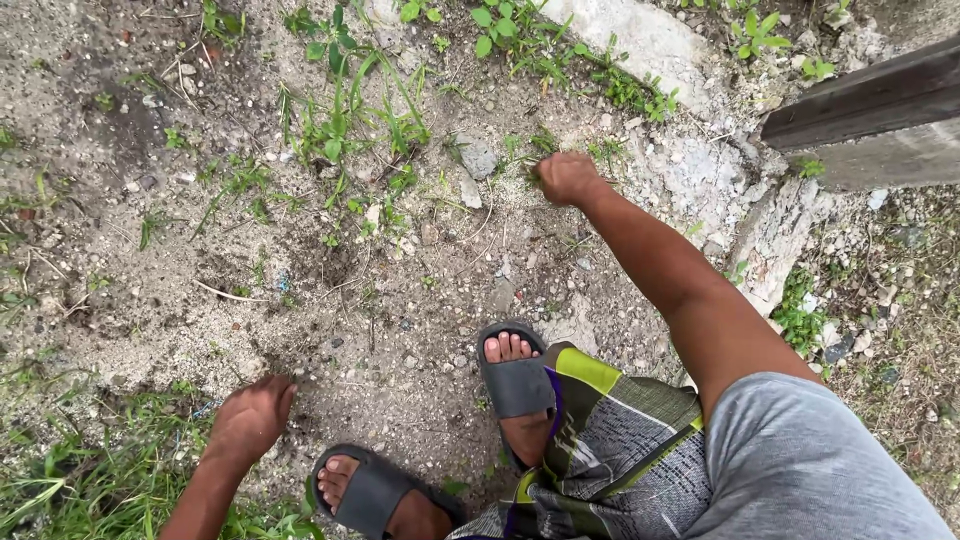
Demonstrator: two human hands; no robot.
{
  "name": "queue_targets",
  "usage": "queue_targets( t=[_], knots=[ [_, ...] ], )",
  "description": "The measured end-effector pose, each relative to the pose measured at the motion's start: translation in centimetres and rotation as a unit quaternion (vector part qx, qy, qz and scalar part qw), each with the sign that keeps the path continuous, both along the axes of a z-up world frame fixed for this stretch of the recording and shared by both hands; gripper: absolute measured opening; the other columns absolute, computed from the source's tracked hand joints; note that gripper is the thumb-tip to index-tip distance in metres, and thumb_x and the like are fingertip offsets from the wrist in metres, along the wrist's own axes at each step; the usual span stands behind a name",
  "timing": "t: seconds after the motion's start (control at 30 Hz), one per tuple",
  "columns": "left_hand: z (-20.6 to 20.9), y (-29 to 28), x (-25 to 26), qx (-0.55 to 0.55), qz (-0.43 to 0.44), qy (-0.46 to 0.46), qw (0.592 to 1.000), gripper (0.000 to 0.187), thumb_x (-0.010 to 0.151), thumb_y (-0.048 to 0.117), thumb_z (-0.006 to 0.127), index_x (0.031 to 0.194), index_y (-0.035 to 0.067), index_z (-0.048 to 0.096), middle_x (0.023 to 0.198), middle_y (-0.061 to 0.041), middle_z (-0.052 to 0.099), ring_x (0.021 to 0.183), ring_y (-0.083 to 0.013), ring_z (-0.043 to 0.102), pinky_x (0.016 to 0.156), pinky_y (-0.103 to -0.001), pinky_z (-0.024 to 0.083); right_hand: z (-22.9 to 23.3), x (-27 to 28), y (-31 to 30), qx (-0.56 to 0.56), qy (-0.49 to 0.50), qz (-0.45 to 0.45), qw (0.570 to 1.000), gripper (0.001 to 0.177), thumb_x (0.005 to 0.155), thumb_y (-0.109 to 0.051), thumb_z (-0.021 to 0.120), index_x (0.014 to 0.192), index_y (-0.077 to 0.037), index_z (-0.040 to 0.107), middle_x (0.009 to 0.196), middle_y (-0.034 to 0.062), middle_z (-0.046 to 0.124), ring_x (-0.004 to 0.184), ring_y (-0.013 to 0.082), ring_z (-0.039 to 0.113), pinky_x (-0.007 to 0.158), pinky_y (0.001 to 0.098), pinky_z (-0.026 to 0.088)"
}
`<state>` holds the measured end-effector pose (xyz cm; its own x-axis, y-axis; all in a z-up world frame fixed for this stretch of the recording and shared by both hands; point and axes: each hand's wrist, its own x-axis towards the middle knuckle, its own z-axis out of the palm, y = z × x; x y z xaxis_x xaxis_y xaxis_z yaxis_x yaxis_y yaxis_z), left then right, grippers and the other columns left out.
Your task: Manually picking weeds and small plants from a dirt and gravel patch.
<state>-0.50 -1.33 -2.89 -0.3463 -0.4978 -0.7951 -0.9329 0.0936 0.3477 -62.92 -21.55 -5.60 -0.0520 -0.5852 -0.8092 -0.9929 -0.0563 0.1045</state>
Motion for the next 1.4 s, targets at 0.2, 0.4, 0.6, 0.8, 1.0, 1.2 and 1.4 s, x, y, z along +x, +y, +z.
queue_targets(
  t=[0.2,0.4,0.6,0.8,1.0,1.2,1.4],
  knots=[
    [1.0,-0.6,-0.4,-0.021,0.010,0.005,1.000,0.043,0.105,0.040,0.035,0.107,0.012,0.067,0.098,-0.013,0.075,0.078,-0.0270,0.074,0.083,-0.044,0.062,0.3,-1.3,1.0,-0.086,-0.072,0.014,0.994,0.043,0.111,-0.022,0.026,0.096,-0.014,0.065,0.082,0.0103,0.063,0.074,0.0211,0.056,0.077,0.0381,0.051],
    [0.5,-0.2,-0.3,-0.005,0.000,0.001,1.000,0.044,0.106,0.040,0.034,0.110,0.012,0.066,0.094,-0.012,0.074,0.074,-0.0260,0.074,0.081,-0.044,0.063,8.7,4.6,-4.0,-0.069,-0.029,-0.191,0.979,0.034,0.109,-0.026,0.043,0.136,-0.023,0.064,0.105,0.0125,0.073,0.082,0.0232,0.060,0.078,0.0422,0.055],
    [0.0,0.0,-0.1,-0.011,-0.021,-0.011,1.000,0.045,0.108,0.042,0.031,0.113,0.012,0.065,0.092,-0.011,0.074,0.071,-0.0249,0.073,0.078,-0.042,0.064,7.0,8.1,-4.1,-0.049,-0.095,-0.116,0.988,0.068,0.086,-0.009,0.067,0.149,-0.020,0.043,0.119,0.0170,0.059,0.098,0.0306,0.064,0.084,0.0439,0.060],
    [0.5,0.6,0.1,0.006,-0.017,-0.025,1.000,0.044,0.107,0.041,0.030,0.110,0.012,0.063,0.089,-0.011,0.073,0.069,-0.0254,0.072,0.073,-0.043,0.064,4.3,8.6,-3.1,-0.122,-0.158,-0.054,0.978,0.038,0.091,-0.023,0.075,0.122,-0.008,0.059,0.111,0.0174,0.069,0.100,0.0318,0.067,0.094,0.0468,0.055],
    [0.1,1.0,0.5,0.018,-0.013,-0.028,0.999,0.047,0.108,0.042,0.028,0.109,0.013,0.064,0.090,-0.010,0.074,0.070,-0.0238,0.073,0.073,-0.040,0.064,2.8,7.9,-2.8,-0.141,-0.164,-0.052,0.975,0.020,0.097,-0.018,0.066,0.113,-0.007,0.058,0.101,0.0174,0.070,0.083,0.0296,0.067,0.078,0.0464,0.059],
    [-1.2,0.9,0.7,-0.070,-0.020,0.023,0.997,0.045,0.106,0.042,0.033,0.109,0.013,0.068,0.095,-0.013,0.075,0.076,-0.0271,0.072,0.080,-0.045,0.060,0.4,7.3,-2.0,-0.195,-0.154,-0.090,0.964,0.018,0.109,-0.017,0.057,0.096,-0.007,0.064,0.087,0.0199,0.070,0.070,0.0296,0.066,0.070,0.0467,0.060],
    [1.2,-0.9,-0.9,-0.043,-0.030,0.004,0.999,0.044,0.106,0.039,0.031,0.106,0.011,0.066,0.089,-0.012,0.074,0.070,-0.0244,0.071,0.076,-0.043,0.061,0.7,7.2,-2.4,-0.168,-0.128,-0.202,0.956,0.014,0.100,-0.005,0.054,0.094,-0.006,0.067,0.087,0.0166,0.069,0.067,0.0226,0.064,0.062,0.0397,0.057]
  ],
)
